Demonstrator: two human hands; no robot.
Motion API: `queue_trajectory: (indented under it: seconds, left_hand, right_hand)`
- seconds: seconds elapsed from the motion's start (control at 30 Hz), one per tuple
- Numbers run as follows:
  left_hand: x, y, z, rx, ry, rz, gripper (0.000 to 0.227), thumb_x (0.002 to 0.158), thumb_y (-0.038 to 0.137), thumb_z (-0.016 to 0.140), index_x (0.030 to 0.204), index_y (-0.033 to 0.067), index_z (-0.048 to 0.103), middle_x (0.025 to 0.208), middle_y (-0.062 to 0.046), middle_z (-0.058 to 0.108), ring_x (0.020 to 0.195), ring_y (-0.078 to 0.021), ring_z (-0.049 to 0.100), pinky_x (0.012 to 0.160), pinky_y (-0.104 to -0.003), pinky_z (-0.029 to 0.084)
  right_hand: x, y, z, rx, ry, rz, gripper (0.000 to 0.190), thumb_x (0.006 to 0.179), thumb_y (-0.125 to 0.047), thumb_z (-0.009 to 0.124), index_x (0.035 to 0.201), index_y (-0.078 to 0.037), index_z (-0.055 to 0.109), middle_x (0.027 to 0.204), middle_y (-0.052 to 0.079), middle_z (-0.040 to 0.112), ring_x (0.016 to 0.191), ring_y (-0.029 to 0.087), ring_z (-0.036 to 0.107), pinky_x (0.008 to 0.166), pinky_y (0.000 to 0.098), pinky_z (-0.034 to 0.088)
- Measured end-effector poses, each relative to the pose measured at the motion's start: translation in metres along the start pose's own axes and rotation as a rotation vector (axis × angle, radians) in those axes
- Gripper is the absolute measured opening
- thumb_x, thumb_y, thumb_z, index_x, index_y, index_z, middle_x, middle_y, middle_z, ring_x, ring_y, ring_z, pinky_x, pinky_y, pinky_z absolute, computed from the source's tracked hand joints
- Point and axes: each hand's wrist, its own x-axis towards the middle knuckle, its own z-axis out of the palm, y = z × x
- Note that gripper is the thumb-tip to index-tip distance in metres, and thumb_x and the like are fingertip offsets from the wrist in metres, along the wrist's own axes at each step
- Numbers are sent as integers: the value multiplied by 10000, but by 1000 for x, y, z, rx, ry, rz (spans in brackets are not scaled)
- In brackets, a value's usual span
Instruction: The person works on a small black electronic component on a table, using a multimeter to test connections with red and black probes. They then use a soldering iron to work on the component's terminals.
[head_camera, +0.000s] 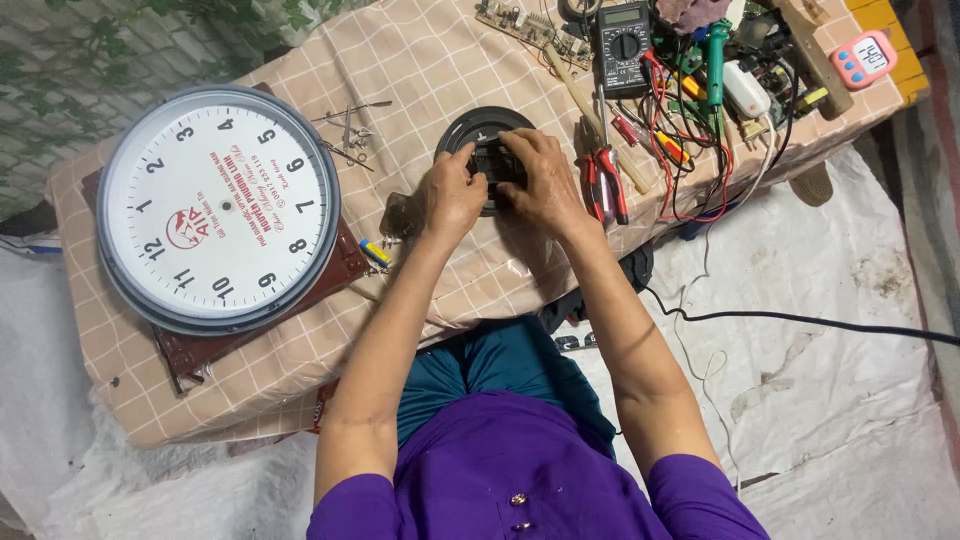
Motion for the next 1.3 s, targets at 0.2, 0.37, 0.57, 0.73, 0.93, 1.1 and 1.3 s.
queue_trajectory:
  seconds: [0.2, 0.37, 0.57, 0.73, 0.93, 1.1, 1.3]
  left_hand:
    - [4, -1, -2, -39, -55, -34, 630, 802, 202, 751, 1412, 107, 628, 870, -73, 606, 923, -323, 712, 873, -450, 579]
    - [8, -5, -5, -80, -94, -49, 733, 766, 179, 797, 1460, 92, 580, 906, -97, 601, 942, -335, 714, 895, -470, 566]
    - [15, -9, -4, -44, -140, -69, 706, 785, 177, 820, 1448, 117, 584, 926, -83, 622, 934, -286, 733, 901, -447, 568]
    - [21, -14, -1, 11, -174, -93, 700, 790, 221, 825, 1449, 175, 595, 931, -50, 610, 967, -288, 727, 902, -441, 572]
    - [22, -11, -3, 36, -179, -90, 680, 795, 235, 802, 1443, 181, 603, 930, -64, 611, 995, -305, 721, 885, -464, 577]
    - [20, -1, -6, 68, -200, -96, 690, 785, 222, 780, 1447, 149, 600, 961, -111, 643, 1039, -350, 712, 891, -506, 574]
    - [-15, 18, -25, -51, 66, 168, 758, 766, 57, 810, 1452, -74, 515, 1015, -173, 587, 765, -302, 736, 752, -471, 594]
  right_hand:
    - [3, -7, -2, 157, 64, -5, 712, 793, -30, 817, 1451, -98, 555, 1355, 166, 584, 1269, 417, 544, 1054, 555, 445]
    - [6, 5, 4, 188, 52, -25, 708, 797, -21, 805, 1454, -111, 558, 1397, 161, 596, 1294, 420, 533, 1079, 562, 434]
    - [4, 6, 2, 210, 34, -32, 707, 802, -27, 795, 1458, -145, 558, 1422, 149, 596, 1301, 416, 541, 1093, 565, 430]
    - [-3, -1, -6, 230, 68, -66, 704, 824, 11, 773, 1476, -120, 543, 1464, 162, 572, 1341, 427, 518, 1113, 563, 415]
    - [-19, 11, -4, 140, 347, -124, 486, 813, 67, 806, 1268, -62, 694, 1210, 141, 655, 1086, 352, 656, 891, 433, 572]
    - [-27, 14, -16, 168, 517, -127, 346, 832, 55, 783, 1142, -98, 755, 1105, 97, 677, 927, 261, 687, 742, 315, 606]
    - [-21, 58, -40, 196, 731, -39, 225, 907, 33, 735, 1086, -102, 761, 1007, 91, 704, 840, 245, 702, 677, 322, 567]
